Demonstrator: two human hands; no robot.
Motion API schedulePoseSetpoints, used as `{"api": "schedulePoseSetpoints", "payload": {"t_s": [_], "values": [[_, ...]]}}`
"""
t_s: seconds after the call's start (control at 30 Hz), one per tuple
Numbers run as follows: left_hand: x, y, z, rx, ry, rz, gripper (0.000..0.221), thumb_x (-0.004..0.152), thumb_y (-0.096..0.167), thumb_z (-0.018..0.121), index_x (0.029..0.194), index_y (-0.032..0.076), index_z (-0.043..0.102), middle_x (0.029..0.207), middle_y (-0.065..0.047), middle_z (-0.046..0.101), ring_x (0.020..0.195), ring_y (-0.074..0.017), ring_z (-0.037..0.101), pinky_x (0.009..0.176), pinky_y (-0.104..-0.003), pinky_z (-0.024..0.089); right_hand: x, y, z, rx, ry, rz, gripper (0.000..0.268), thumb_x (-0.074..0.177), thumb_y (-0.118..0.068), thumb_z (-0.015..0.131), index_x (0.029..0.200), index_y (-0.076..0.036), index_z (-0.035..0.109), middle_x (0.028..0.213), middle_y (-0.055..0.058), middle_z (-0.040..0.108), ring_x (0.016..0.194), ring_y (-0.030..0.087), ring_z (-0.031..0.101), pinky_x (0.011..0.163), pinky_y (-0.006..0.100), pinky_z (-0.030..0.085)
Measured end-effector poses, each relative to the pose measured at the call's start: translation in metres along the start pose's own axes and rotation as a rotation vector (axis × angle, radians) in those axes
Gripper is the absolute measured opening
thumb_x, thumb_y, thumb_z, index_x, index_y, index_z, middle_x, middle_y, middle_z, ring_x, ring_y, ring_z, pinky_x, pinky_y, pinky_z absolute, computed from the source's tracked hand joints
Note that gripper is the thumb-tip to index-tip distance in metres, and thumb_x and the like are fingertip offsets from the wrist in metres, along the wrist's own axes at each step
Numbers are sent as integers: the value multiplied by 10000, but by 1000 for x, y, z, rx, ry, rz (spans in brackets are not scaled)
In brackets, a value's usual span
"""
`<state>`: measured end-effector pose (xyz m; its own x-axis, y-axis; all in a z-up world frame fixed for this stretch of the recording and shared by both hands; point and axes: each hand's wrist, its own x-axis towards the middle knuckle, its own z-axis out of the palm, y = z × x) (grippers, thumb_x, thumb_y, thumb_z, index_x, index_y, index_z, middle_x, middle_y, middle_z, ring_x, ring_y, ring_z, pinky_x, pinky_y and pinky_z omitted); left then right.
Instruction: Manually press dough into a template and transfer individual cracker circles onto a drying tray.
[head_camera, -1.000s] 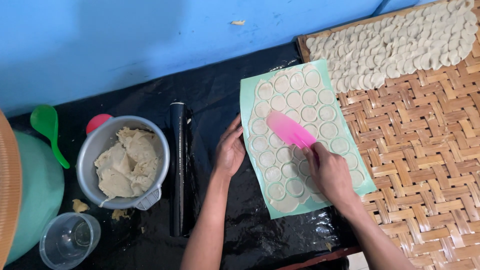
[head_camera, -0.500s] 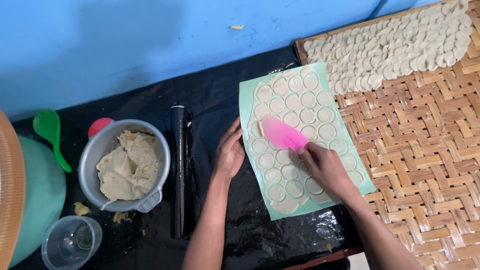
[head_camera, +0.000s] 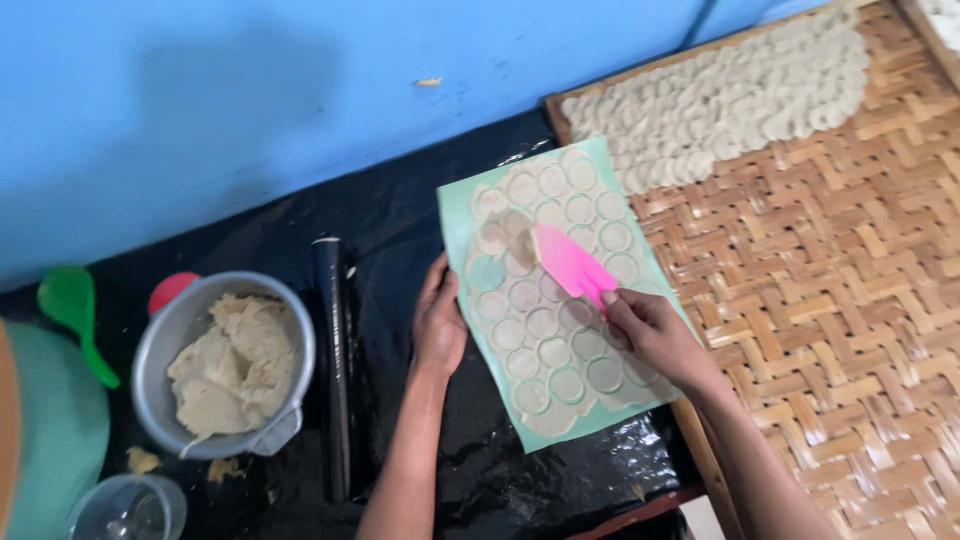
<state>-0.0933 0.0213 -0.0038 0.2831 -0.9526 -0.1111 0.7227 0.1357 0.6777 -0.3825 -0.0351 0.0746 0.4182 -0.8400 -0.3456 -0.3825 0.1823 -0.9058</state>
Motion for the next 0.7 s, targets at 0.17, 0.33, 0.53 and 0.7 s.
{"api": "schedulePoseSetpoints", "payload": {"t_s": [0.17,0.33,0.53,0.7], "values": [[0,-11,5,-14,145,120,371,1055,126,528,1399,-13,540,1314,-137,644,1177,-232,629,1009,-379,500,-25,17,-51,61,195,-31,396,1050,-361,535,838,-41,633,635,-63,458,566,57,387,496,251,303],[-10,-6,39,-46,250,111,342,1031,120,493,1343,-2,561,1286,-146,670,1146,-240,655,993,-379,520,-37,37,-114,76,450,-116,391,1077,-352,527,884,-35,649,653,-48,499,568,55,418,502,244,333],[-18,-29,55,-13,272,27,357,1036,129,465,1351,-9,560,1290,-147,667,1148,-242,653,987,-383,519,-3,56,-162,-271,677,-40,382,1066,-328,538,1001,-1,723,760,84,697,641,153,634,611,336,497],[-29,-28,82,37,356,-62,392,1032,172,438,1370,7,545,1322,-150,641,1175,-238,636,984,-397,525,42,69,-181,-419,692,45,421,1049,-374,568,1036,11,737,846,224,733,735,330,703,728,473,534]]}}
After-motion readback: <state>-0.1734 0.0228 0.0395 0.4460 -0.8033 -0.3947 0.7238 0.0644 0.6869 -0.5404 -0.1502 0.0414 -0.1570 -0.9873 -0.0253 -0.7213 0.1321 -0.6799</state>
